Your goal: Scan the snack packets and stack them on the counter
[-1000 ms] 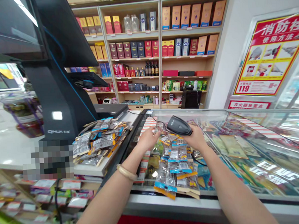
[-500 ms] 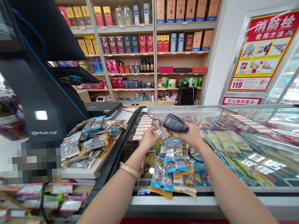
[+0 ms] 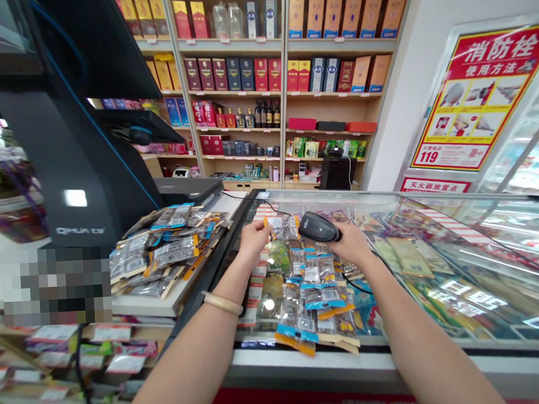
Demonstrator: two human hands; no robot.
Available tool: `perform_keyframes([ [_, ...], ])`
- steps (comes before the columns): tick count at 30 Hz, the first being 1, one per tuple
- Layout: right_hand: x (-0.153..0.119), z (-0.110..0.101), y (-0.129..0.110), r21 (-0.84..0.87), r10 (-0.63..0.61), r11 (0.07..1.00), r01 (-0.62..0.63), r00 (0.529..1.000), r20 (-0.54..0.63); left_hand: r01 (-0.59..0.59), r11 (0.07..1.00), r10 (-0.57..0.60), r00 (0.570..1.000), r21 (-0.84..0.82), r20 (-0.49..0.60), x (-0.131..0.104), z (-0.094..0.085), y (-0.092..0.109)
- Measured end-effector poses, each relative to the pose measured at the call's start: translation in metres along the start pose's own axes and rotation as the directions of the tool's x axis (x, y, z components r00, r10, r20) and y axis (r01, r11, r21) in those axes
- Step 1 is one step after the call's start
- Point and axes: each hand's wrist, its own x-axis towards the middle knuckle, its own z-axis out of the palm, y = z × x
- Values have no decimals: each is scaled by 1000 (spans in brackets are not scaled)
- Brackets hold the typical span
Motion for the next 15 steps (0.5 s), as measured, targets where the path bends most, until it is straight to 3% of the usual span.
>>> perform_keyframes([
  [4, 0, -1, -2, -60, 45, 997, -43, 998, 39, 14, 999, -14, 1000, -30, 4, -3, 1, 4],
  [8, -1, 2, 2, -3, 64, 998, -64, 997, -35, 46, 997, -48, 999, -66, -24, -5, 3, 8],
  [15, -1, 7, 8, 96, 30, 995, -19, 993, -111, -58, 939, -42, 959, -338, -282, -3, 1, 22],
])
